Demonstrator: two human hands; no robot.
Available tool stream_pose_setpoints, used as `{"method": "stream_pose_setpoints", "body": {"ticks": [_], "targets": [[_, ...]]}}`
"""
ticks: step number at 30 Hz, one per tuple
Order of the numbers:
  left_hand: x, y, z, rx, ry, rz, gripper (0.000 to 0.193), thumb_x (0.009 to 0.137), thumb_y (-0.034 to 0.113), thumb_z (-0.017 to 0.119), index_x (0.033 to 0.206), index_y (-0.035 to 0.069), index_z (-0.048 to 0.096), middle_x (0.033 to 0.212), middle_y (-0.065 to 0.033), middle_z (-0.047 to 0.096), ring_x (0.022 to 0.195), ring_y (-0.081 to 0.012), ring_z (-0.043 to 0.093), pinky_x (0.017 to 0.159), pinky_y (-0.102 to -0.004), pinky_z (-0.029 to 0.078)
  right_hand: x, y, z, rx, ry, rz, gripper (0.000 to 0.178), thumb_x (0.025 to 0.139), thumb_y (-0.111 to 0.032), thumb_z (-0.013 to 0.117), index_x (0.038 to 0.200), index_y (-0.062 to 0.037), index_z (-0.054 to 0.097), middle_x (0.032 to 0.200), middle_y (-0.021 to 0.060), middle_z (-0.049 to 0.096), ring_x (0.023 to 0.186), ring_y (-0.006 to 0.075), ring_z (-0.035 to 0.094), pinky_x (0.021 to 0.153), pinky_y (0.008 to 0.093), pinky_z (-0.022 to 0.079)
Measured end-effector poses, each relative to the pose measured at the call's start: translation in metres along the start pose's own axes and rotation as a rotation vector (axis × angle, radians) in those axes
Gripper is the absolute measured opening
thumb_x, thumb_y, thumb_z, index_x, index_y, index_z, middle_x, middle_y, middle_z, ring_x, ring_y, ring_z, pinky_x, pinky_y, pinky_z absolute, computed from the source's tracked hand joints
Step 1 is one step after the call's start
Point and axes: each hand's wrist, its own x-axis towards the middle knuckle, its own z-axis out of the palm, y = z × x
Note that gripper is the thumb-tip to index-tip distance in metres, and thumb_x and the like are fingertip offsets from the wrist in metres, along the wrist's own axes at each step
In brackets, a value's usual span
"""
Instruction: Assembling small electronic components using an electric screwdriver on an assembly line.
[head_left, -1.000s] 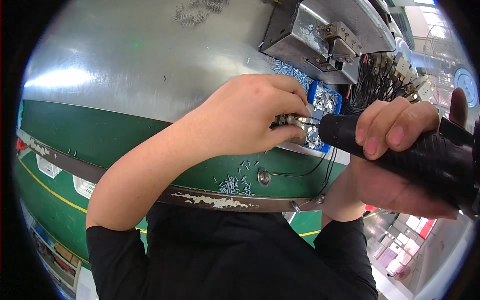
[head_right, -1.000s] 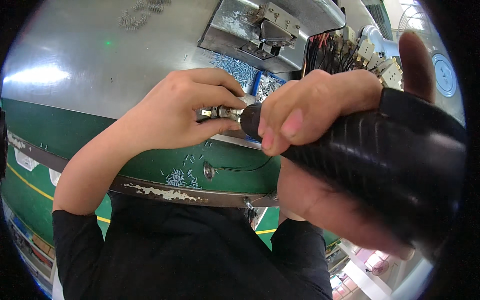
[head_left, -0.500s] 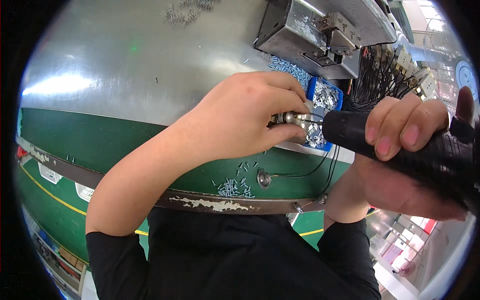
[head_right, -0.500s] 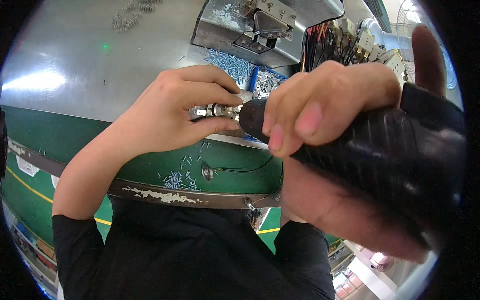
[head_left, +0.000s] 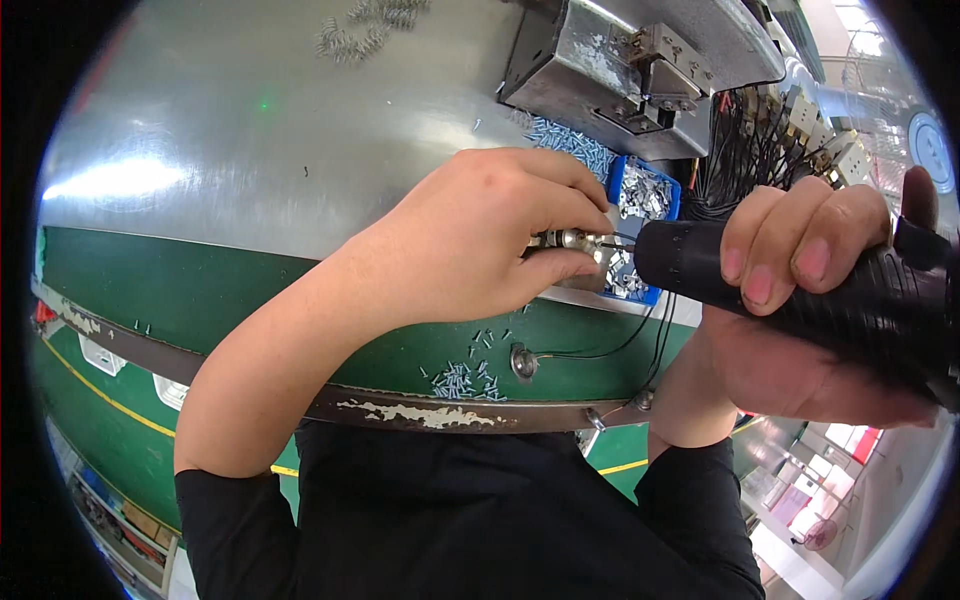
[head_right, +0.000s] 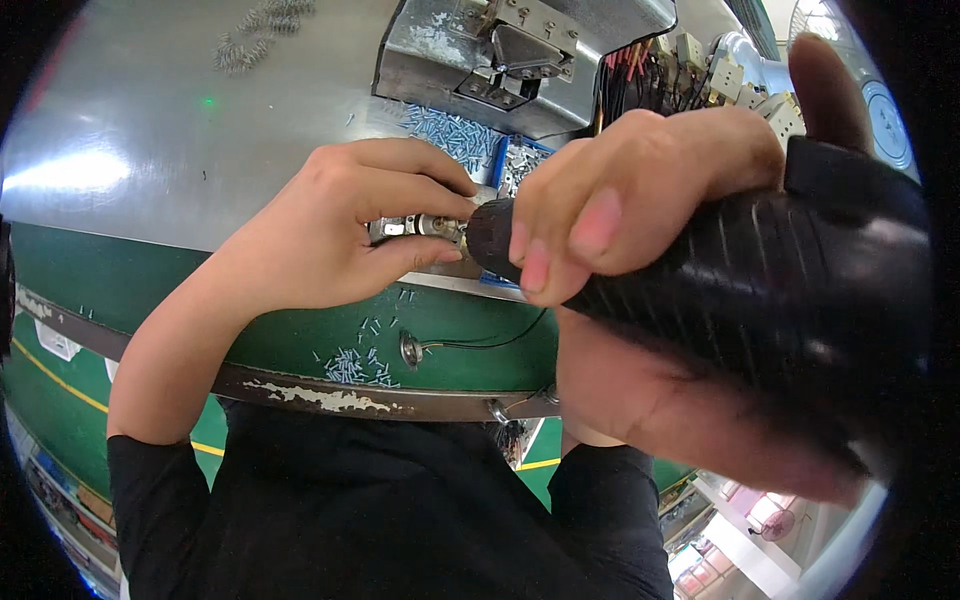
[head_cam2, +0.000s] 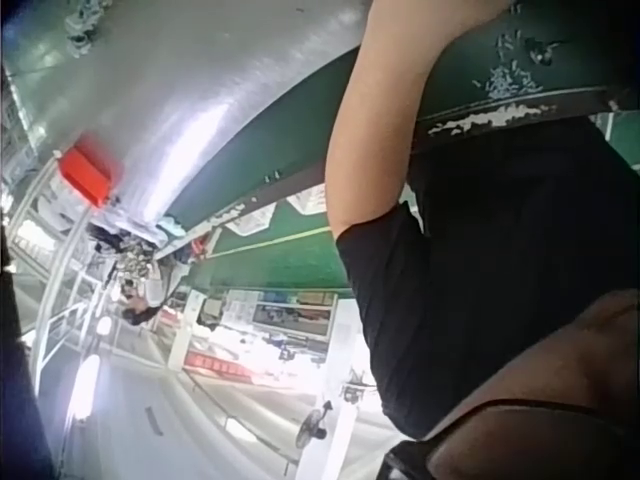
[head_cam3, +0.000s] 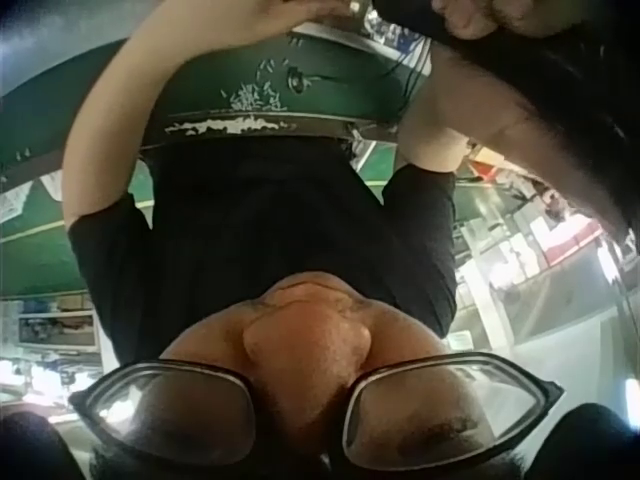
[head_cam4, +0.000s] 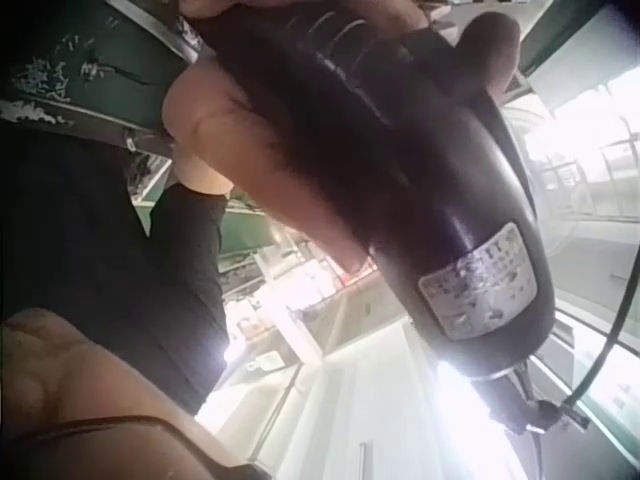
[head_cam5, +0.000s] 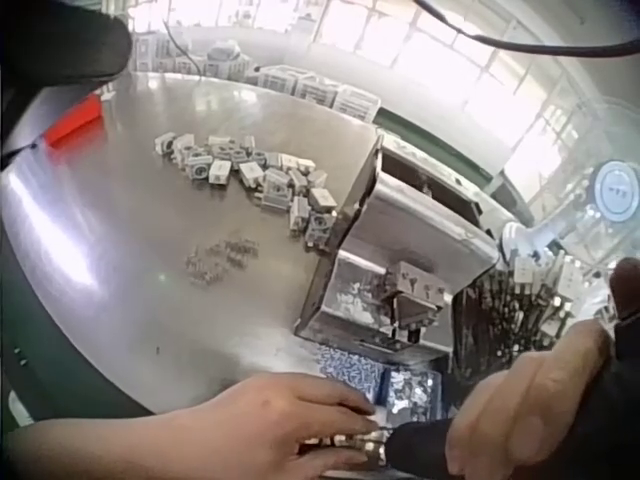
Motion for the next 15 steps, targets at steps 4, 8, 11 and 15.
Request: {"method": "stream_pose_setpoints", "body": {"ticks": [4, 8, 11, 15], "targets": [[0.000, 0.000, 0.000, 0.003, -0.006, -0.037, 0.025, 0.084, 0.013, 0.079, 0.106, 0.003, 0.078, 0.112, -0.0106, 0.075, 0.099, -0.0319, 0.071, 0.086, -0.0407, 0.058, 0.000, 0.000, -0.002, 0.008, 0.013, 0.009, 0.110, 0.087, -0.088, 0.052, 0.149, 0.0014, 0.036, 0.088, 0.0090, 0.058, 0.065, 0.0179, 0.054, 0.059, 0.0350, 0.045], [0.000, 0.000, 0.000, -0.013, 0.003, -0.028, 0.030, 0.079, 0.005, 0.084, 0.107, -0.001, 0.076, 0.111, -0.0155, 0.074, 0.096, -0.0331, 0.074, 0.083, -0.0374, 0.060, -0.005, 0.003, -0.002, 0.020, 0.024, 0.020, 0.109, 0.087, -0.089, 0.050, 0.148, 0.0009, 0.037, 0.088, 0.0092, 0.058, 0.065, 0.0181, 0.054, 0.060, 0.0354, 0.045], [0.000, 0.000, 0.000, -0.004, 0.007, -0.010, 0.030, 0.078, 0.004, 0.084, 0.107, -0.002, 0.076, 0.111, -0.0156, 0.074, 0.097, -0.0335, 0.074, 0.083, -0.0380, 0.060, -0.006, 0.004, -0.003, 0.024, 0.035, 0.028, 0.109, 0.087, -0.089, 0.049, 0.147, 0.0005, 0.038, 0.088, 0.0094, 0.058, 0.065, 0.0183, 0.054, 0.060, 0.0357, 0.045], [0.000, 0.002, 0.000, -0.005, -0.016, -0.051, 0.031, 0.077, 0.003, 0.084, 0.107, -0.002, 0.076, 0.112, -0.0159, 0.074, 0.098, -0.0342, 0.073, 0.084, -0.0386, 0.060, -0.002, 0.012, -0.005, 0.037, 0.044, 0.033, 0.108, 0.087, -0.090, 0.048, 0.146, -0.0001, 0.040, 0.088, 0.0096, 0.059, 0.065, 0.0186, 0.054, 0.061, 0.0360, 0.045]]}}
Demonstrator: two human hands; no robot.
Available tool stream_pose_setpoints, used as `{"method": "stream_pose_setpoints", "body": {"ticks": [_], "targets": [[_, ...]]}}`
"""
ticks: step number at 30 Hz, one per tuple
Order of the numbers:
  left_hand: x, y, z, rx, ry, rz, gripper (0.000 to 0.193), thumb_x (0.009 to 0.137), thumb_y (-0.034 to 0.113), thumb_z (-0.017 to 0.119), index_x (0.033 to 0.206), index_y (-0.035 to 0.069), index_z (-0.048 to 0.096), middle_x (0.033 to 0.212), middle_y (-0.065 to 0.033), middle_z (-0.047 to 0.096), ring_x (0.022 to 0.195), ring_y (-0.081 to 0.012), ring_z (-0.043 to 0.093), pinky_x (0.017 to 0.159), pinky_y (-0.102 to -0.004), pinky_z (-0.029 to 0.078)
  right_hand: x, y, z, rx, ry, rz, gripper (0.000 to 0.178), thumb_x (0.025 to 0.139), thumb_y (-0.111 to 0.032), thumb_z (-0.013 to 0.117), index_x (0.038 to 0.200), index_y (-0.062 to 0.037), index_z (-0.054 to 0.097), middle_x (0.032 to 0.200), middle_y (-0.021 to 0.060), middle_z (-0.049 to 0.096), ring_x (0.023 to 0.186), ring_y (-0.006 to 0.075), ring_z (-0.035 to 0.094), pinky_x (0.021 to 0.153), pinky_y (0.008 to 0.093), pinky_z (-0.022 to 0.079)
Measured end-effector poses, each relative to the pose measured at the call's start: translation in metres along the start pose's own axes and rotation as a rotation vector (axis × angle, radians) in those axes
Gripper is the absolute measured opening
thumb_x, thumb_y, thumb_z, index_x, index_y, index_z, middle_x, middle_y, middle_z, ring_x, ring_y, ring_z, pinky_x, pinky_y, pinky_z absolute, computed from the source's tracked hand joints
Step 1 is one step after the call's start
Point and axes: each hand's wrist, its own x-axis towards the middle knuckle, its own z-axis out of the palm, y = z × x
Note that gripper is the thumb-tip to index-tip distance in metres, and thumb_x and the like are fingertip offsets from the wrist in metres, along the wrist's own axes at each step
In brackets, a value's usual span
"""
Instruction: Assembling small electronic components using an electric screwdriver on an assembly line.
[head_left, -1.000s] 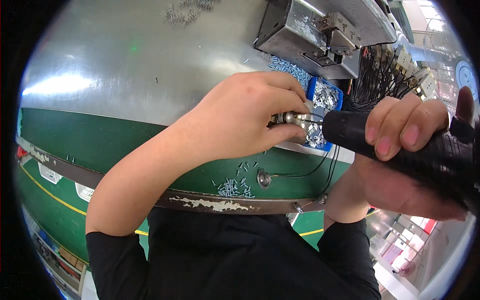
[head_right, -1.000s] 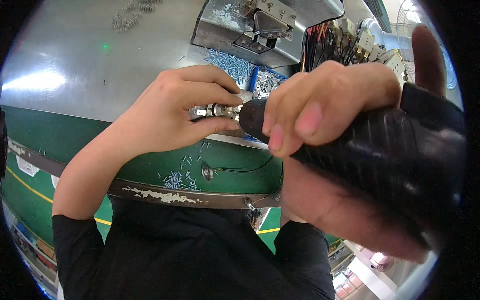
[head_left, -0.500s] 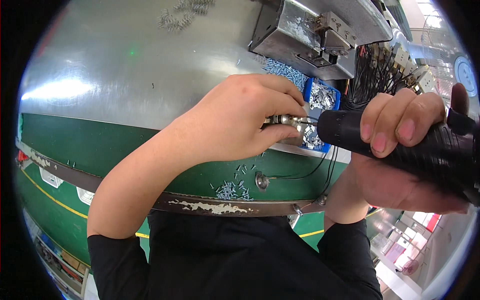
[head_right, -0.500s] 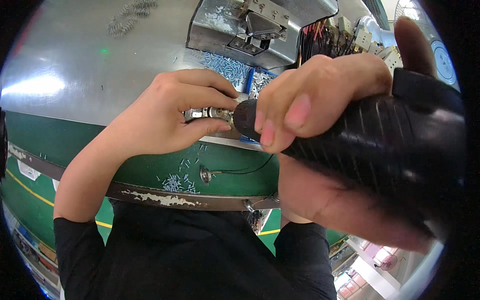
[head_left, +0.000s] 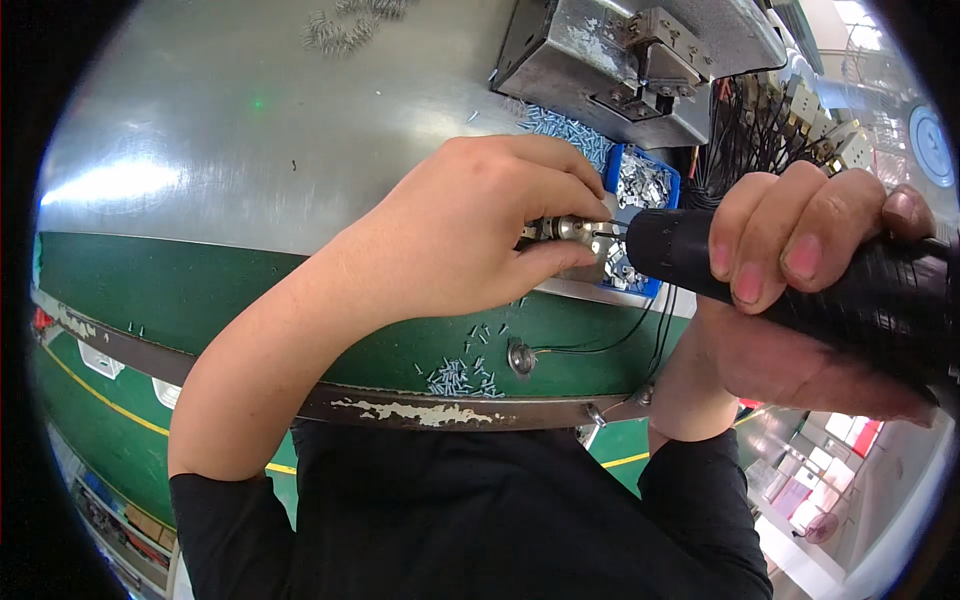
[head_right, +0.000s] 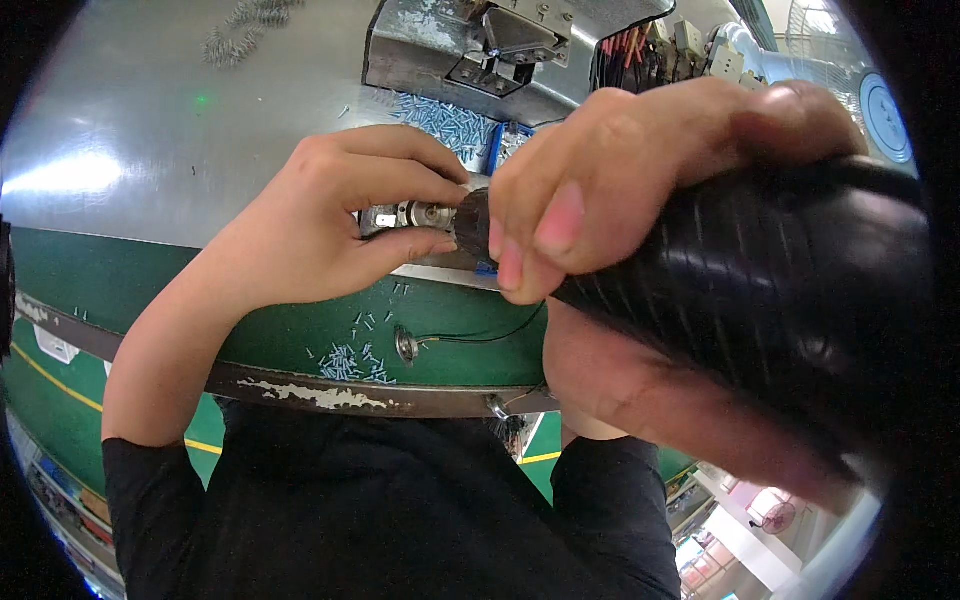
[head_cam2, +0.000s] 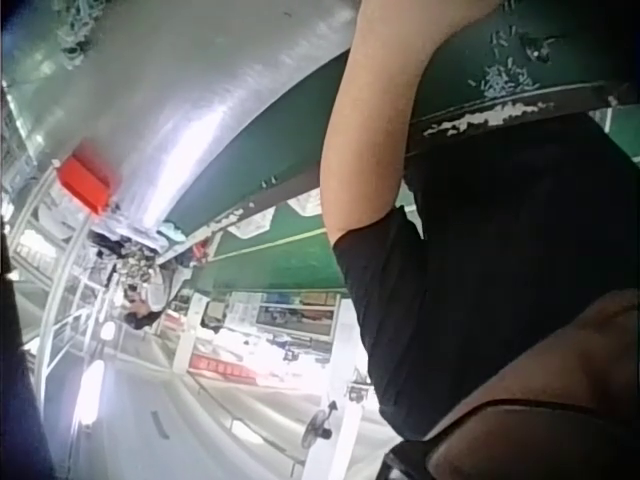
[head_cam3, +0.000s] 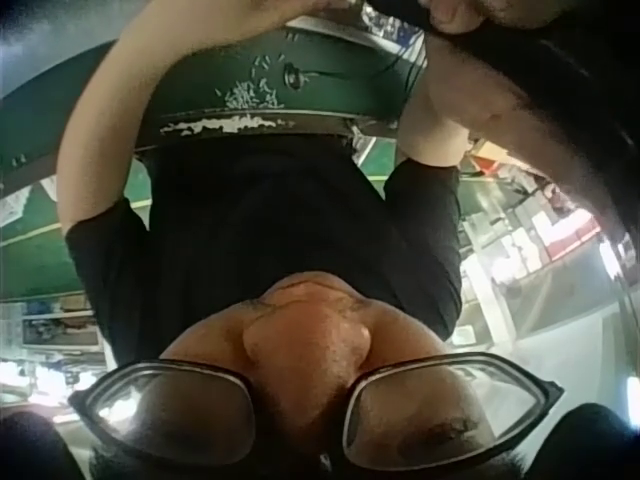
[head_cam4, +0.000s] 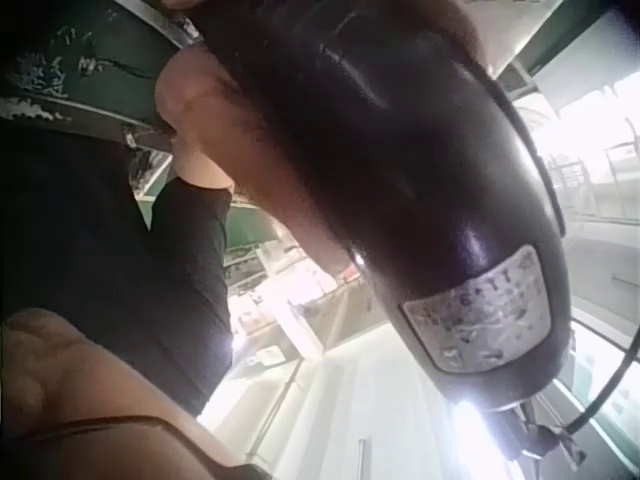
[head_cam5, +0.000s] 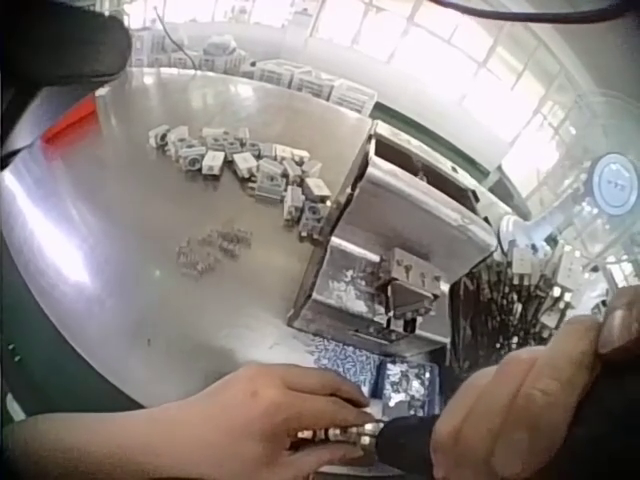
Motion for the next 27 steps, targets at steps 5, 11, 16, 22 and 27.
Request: {"method": "stream_pose_setpoints", "body": {"ticks": [5, 11, 16, 22, 27], "targets": [[-0.005, 0.001, -0.002, 0.037, 0.007, -0.014, 0.033, 0.077, 0.003, 0.083, 0.108, -0.002, 0.075, 0.114, -0.0156, 0.073, 0.100, -0.0347, 0.073, 0.084, -0.0389, 0.059, 0.023, 0.028, 0.002, 0.025, 0.004, 0.008, 0.106, 0.087, -0.090, 0.047, 0.145, -0.0007, 0.042, 0.087, 0.0099, 0.059, 0.066, 0.0189, 0.054, 0.062, 0.0364, 0.045], [0.001, 0.002, 0.001, 0.071, 0.022, 0.038, 0.031, 0.078, 0.005, 0.083, 0.107, 0.000, 0.075, 0.115, -0.0151, 0.073, 0.099, -0.0357, 0.072, 0.085, -0.0398, 0.059, 0.011, 0.000, 0.000, 0.033, 0.032, -0.007, 0.105, 0.088, -0.091, 0.045, 0.143, -0.0015, 0.044, 0.087, 0.0102, 0.060, 0.066, 0.0193, 0.054, 0.063, 0.0370, 0.045], [0.003, 0.004, -0.001, 0.064, 0.011, 0.033, 0.029, 0.079, 0.007, 0.083, 0.105, 0.000, 0.075, 0.114, -0.0150, 0.073, 0.099, -0.0362, 0.072, 0.085, -0.0402, 0.059, 0.023, -0.014, -0.028, 0.045, 0.060, -0.038, 0.104, 0.088, -0.092, 0.043, 0.142, -0.0022, 0.046, 0.087, 0.0105, 0.060, 0.066, 0.0197, 0.054, 0.064, 0.0374, 0.045], [0.005, 0.004, 0.000, 0.046, -0.010, 0.057, 0.031, 0.079, 0.009, 0.085, 0.107, 0.001, 0.074, 0.115, -0.0158, 0.073, 0.102, -0.0354, 0.072, 0.087, -0.0407, 0.059, 0.076, -0.001, -0.059, 0.057, 0.097, -0.130, 0.104, 0.088, -0.092, 0.041, 0.140, -0.0029, 0.048, 0.087, 0.0108, 0.061, 0.067, 0.0201, 0.054, 0.065, 0.0379, 0.045], [0.006, 0.007, -0.003, 0.047, -0.008, 0.044, 0.033, 0.078, 0.008, 0.086, 0.108, 0.003, 0.073, 0.115, -0.0134, 0.073, 0.102, -0.0341, 0.072, 0.087, -0.0403, 0.059, 0.091, 0.010, -0.037, 0.078, 0.110, -0.186, 0.103, 0.088, -0.093, 0.040, 0.139, -0.0036, 0.050, 0.087, 0.0111, 0.061, 0.067, 0.0204, 0.054, 0.065, 0.0383, 0.045]]}}
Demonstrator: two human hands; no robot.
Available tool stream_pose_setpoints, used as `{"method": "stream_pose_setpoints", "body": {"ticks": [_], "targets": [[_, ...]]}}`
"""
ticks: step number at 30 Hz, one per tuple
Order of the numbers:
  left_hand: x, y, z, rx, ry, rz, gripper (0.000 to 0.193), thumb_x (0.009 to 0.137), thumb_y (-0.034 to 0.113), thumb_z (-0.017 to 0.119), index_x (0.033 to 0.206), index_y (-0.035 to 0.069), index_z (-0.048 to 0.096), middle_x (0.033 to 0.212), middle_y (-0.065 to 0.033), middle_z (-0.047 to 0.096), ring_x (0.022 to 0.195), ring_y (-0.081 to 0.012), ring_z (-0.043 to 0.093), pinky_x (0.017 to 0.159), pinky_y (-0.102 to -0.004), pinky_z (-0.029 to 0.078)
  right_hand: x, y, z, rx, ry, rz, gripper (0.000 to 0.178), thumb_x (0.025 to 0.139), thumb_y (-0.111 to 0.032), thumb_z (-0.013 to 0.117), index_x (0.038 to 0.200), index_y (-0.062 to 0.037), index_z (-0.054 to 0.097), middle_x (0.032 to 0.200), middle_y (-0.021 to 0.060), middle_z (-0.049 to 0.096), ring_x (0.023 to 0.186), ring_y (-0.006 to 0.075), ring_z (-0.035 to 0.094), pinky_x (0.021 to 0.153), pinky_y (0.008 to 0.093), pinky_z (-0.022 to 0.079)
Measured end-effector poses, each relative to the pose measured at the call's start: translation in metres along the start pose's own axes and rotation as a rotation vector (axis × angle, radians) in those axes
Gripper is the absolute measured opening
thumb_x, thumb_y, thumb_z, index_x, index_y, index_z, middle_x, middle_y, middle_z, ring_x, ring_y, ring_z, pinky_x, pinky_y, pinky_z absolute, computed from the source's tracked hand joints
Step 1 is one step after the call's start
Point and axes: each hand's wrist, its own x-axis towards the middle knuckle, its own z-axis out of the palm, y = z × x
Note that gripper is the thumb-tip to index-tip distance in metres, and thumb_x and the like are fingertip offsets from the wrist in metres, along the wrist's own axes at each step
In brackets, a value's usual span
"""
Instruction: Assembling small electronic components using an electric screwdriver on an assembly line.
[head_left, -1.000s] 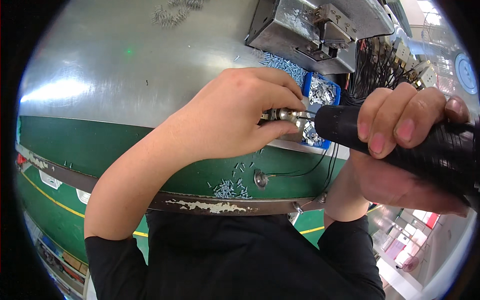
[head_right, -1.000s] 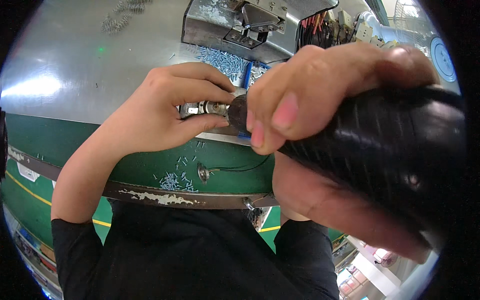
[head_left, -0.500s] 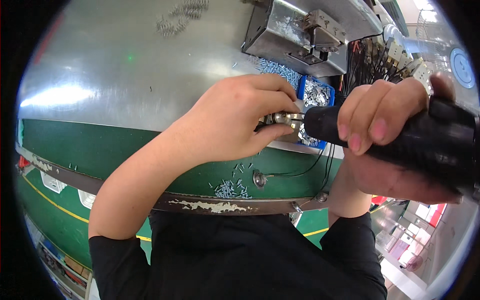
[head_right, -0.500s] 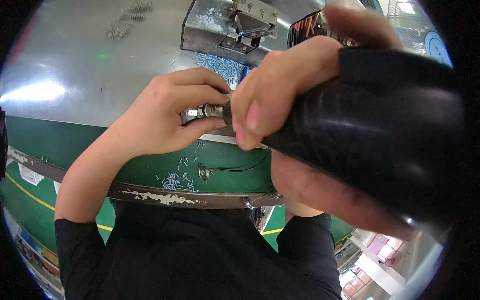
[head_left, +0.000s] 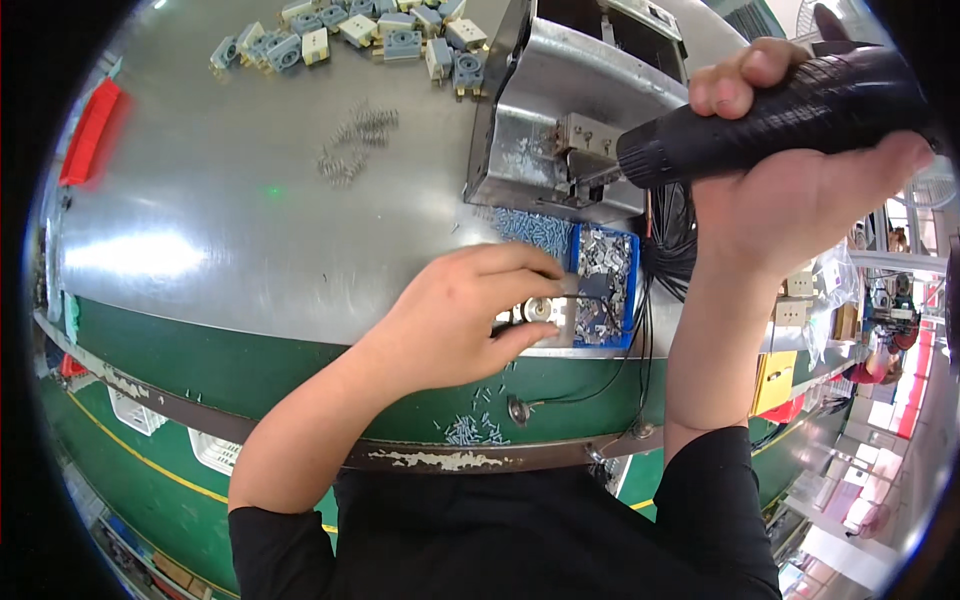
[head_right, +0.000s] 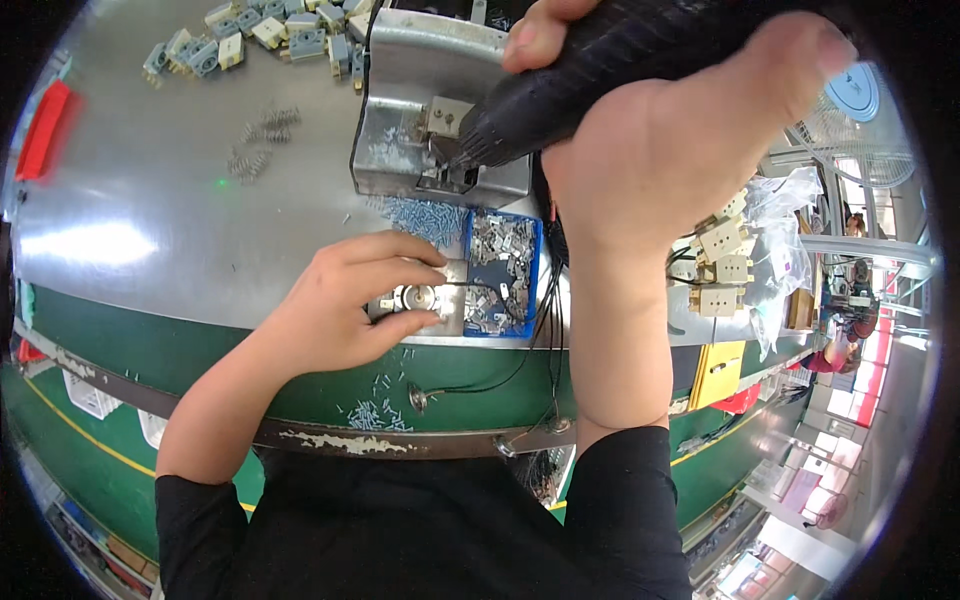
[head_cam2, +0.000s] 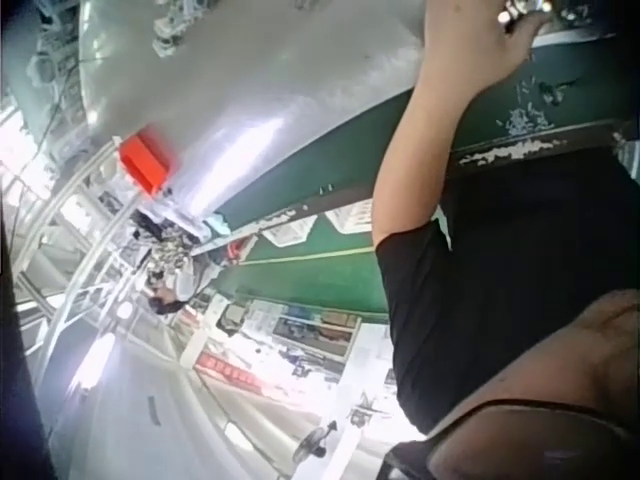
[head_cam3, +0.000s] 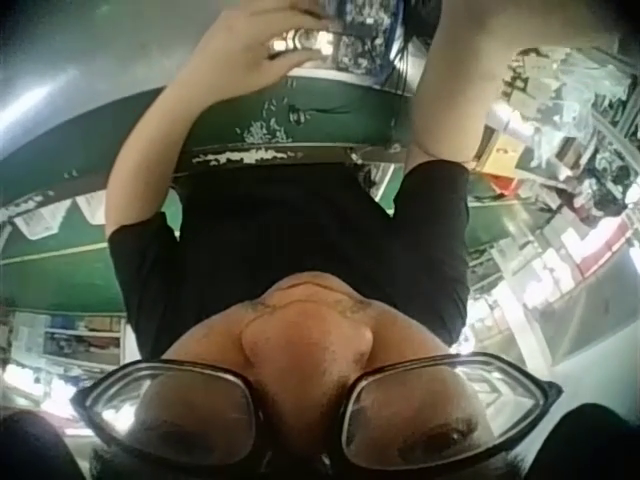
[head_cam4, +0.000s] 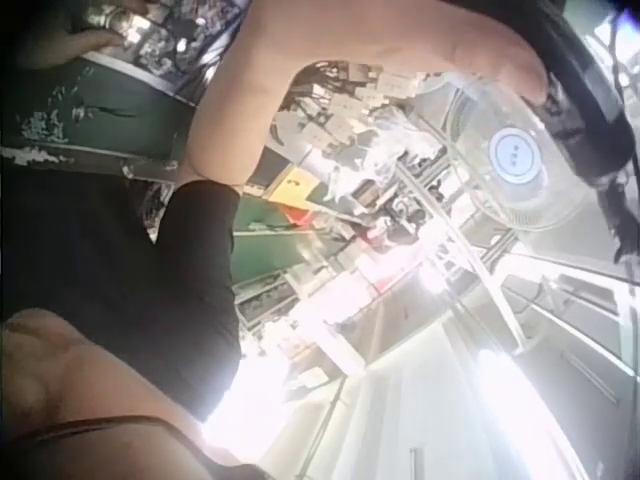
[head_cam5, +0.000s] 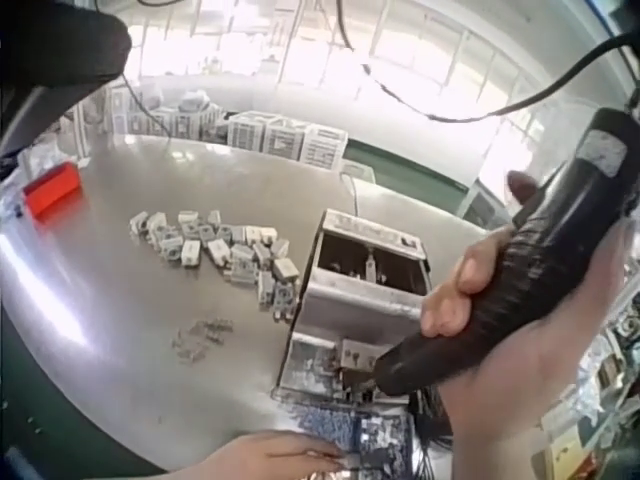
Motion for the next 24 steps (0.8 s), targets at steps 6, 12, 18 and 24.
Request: {"method": "stream_pose_setpoints", "body": {"ticks": [6, 12, 18, 24], "targets": [[0.002, 0.000, -0.001, 0.009, 0.005, -0.002, 0.032, 0.077, 0.007, 0.086, 0.106, 0.003, 0.073, 0.114, -0.0115, 0.074, 0.100, -0.0326, 0.073, 0.084, -0.0406, 0.059, 0.007, 0.002, 0.011, -0.060, 0.038, 0.003, 0.103, 0.089, -0.093, 0.039, 0.138, -0.0037, 0.050, 0.087, 0.0111, 0.061, 0.067, 0.0205, 0.054, 0.066, 0.0386, 0.045], [0.002, 0.000, -0.002, 0.012, 0.006, -0.006, 0.032, 0.077, 0.008, 0.087, 0.106, 0.004, 0.074, 0.115, -0.0114, 0.074, 0.101, -0.0321, 0.073, 0.084, -0.0406, 0.059, 0.008, 0.004, 0.022, -0.187, 0.105, 0.039, 0.103, 0.089, -0.093, 0.038, 0.139, -0.0033, 0.050, 0.087, 0.0110, 0.061, 0.066, 0.0205, 0.055, 0.065, 0.0388, 0.045], [0.003, 0.001, -0.003, 0.007, 0.002, -0.017, 0.031, 0.077, 0.008, 0.086, 0.105, 0.004, 0.073, 0.115, -0.0119, 0.074, 0.101, -0.0324, 0.073, 0.085, -0.0409, 0.059, 0.008, 0.004, 0.027, -0.318, 0.171, 0.074, 0.103, 0.090, -0.092, 0.038, 0.140, -0.0029, 0.050, 0.086, 0.0109, 0.061, 0.066, 0.0204, 0.055, 0.065, 0.0389, 0.045], [0.002, 0.002, -0.004, -0.016, -0.006, -0.028, 0.032, 0.078, 0.008, 0.086, 0.106, 0.003, 0.073, 0.116, -0.0128, 0.073, 0.102, -0.0331, 0.073, 0.086, -0.0411, 0.059, 0.010, 0.007, 0.024, -0.421, 0.217, 0.100, 0.103, 0.090, -0.092, 0.037, 0.140, -0.0026, 0.049, 0.086, 0.0108, 0.061, 0.066, 0.0204, 0.055, 0.065, 0.0391, 0.046]]}}
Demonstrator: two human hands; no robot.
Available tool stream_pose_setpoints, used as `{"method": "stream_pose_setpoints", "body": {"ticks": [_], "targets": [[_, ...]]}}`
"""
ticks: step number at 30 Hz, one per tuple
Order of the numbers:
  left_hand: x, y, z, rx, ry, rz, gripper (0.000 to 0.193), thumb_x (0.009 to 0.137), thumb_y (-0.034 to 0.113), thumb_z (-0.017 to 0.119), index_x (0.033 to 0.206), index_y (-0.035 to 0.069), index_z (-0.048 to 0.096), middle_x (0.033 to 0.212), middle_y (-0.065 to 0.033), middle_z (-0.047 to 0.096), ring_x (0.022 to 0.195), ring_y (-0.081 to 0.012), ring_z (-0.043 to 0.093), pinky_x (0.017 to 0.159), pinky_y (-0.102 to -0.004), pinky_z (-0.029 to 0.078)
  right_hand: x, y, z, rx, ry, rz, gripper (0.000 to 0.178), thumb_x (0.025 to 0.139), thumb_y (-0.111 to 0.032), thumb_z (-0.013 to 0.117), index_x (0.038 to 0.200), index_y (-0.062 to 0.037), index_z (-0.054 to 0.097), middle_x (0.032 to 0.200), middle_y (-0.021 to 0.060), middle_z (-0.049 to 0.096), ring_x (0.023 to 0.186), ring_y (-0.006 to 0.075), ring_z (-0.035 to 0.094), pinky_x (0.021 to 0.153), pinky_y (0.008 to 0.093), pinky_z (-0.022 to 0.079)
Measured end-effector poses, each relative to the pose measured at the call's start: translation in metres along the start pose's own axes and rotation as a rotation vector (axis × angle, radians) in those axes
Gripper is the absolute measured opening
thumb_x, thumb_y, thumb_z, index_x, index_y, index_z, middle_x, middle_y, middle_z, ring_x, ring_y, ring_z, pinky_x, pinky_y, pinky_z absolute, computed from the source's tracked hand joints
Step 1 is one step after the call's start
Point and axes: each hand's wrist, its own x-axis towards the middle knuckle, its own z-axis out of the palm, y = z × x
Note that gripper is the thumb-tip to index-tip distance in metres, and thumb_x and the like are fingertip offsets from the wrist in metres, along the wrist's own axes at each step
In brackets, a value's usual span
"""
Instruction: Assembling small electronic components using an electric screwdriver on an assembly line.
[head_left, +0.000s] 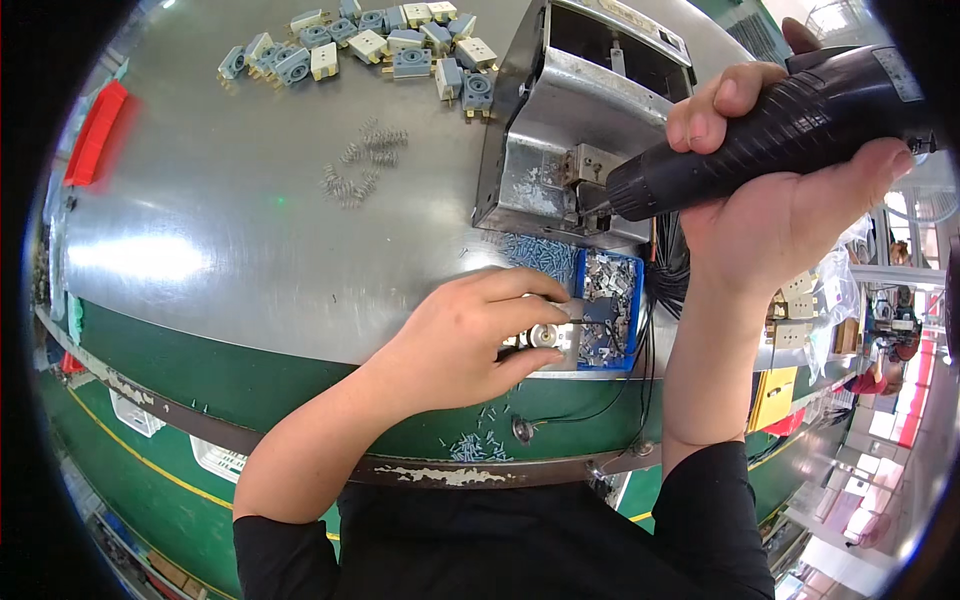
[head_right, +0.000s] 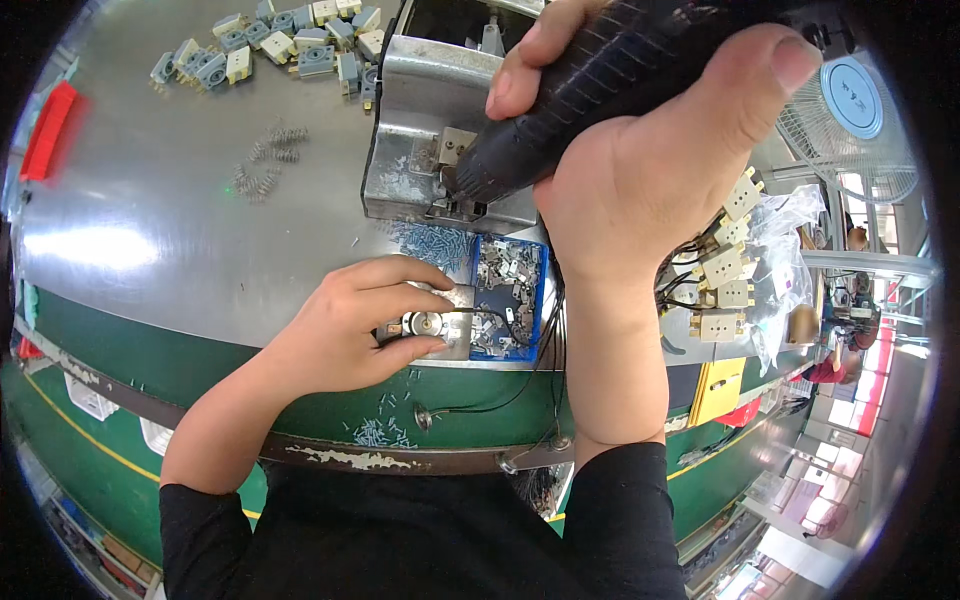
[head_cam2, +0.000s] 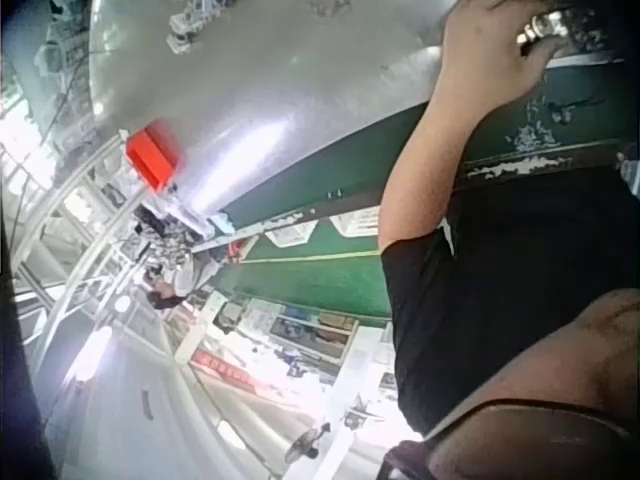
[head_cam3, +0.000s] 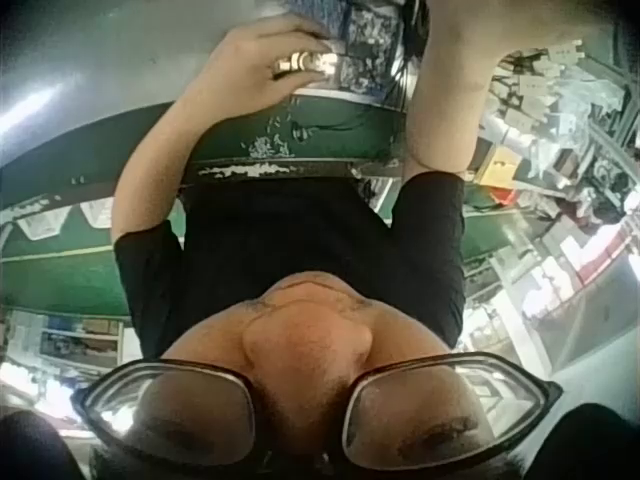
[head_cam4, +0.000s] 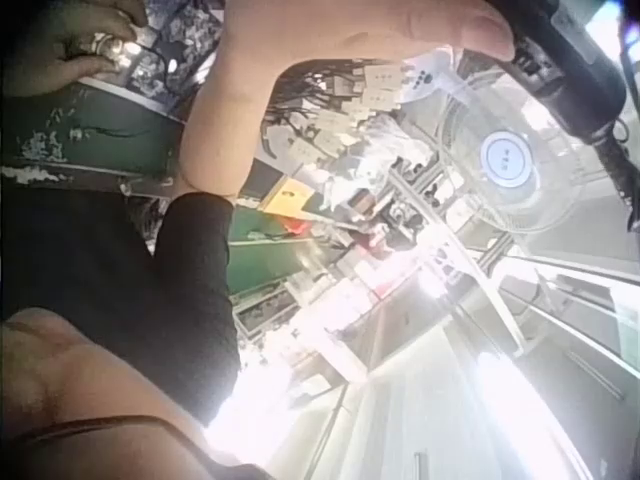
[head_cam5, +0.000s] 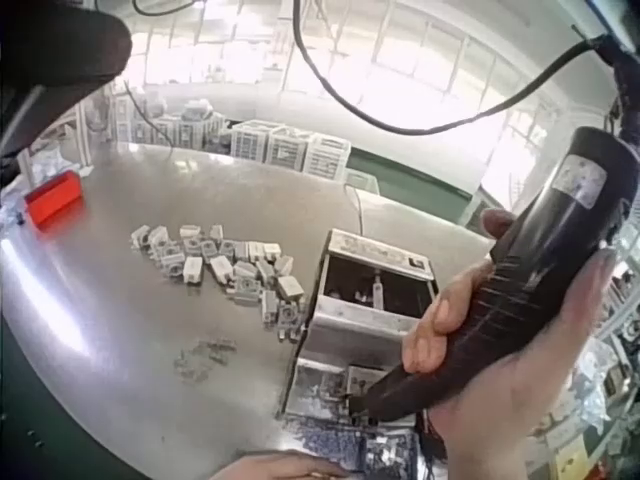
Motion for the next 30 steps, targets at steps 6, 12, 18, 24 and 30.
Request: {"method": "stream_pose_setpoints", "body": {"ticks": [6, 12, 18, 24, 30], "targets": [[-0.003, 0.000, -0.001, -0.013, 0.006, -0.008, 0.032, 0.079, 0.009, 0.086, 0.108, 0.004, 0.073, 0.118, -0.0135, 0.072, 0.102, -0.0341, 0.072, 0.087, -0.0412, 0.059, -0.001, -0.004, 0.000, 0.006, -0.011, -0.014, 0.105, 0.091, -0.092, 0.033, 0.142, -0.0008, 0.046, 0.084, 0.0098, 0.062, 0.063, 0.0210, 0.057, 0.063, 0.0391, 0.048], [-0.001, 0.000, 0.000, -0.004, 0.003, 0.005, 0.032, 0.080, 0.011, 0.086, 0.108, 0.004, 0.073, 0.118, -0.0134, 0.072, 0.104, -0.0341, 0.072, 0.088, -0.0415, 0.058, 0.004, 0.008, -0.010, 0.354, -0.202, -0.206, 0.106, 0.091, -0.092, 0.034, 0.143, -0.0002, 0.045, 0.083, 0.0097, 0.062, 0.062, 0.0212, 0.057, 0.061, 0.0387, 0.048], [-0.001, 0.000, -0.002, 0.011, -0.008, -0.002, 0.032, 0.080, 0.011, 0.086, 0.108, 0.004, 0.073, 0.118, -0.0131, 0.071, 0.104, -0.0345, 0.071, 0.089, -0.0416, 0.058, -0.004, -0.008, 0.001, -0.053, -0.024, -0.058, 0.108, 0.090, -0.093, 0.032, 0.142, 0.0002, 0.044, 0.083, 0.0096, 0.061, 0.061, 0.0212, 0.056, 0.061, 0.0385, 0.048], [-0.001, -0.001, -0.001, -0.004, -0.003, 0.000, 0.033, 0.080, 0.011, 0.086, 0.109, 0.005, 0.073, 0.119, -0.0134, 0.071, 0.104, -0.0347, 0.071, 0.089, -0.0418, 0.058, -0.001, 0.005, -0.010, 0.414, -0.241, -0.165, 0.109, 0.090, -0.093, 0.033, 0.144, 0.0000, 0.043, 0.086, 0.0101, 0.061, 0.064, 0.0211, 0.057, 0.062, 0.0393, 0.048], [0.000, 0.002, -0.002, 0.000, -0.008, -0.012, 0.032, 0.080, 0.011, 0.086, 0.108, 0.004, 0.073, 0.118, -0.0136, 0.071, 0.105, -0.0351, 0.071, 0.089, -0.0419, 0.058, 0.005, 0.003, -0.022, 0.358, -0.397, -0.179, 0.107, 0.091, -0.092, 0.035, 0.146, -0.0003, 0.042, 0.086, 0.0106, 0.062, 0.064, 0.0209, 0.057, 0.062, 0.0391, 0.047]]}}
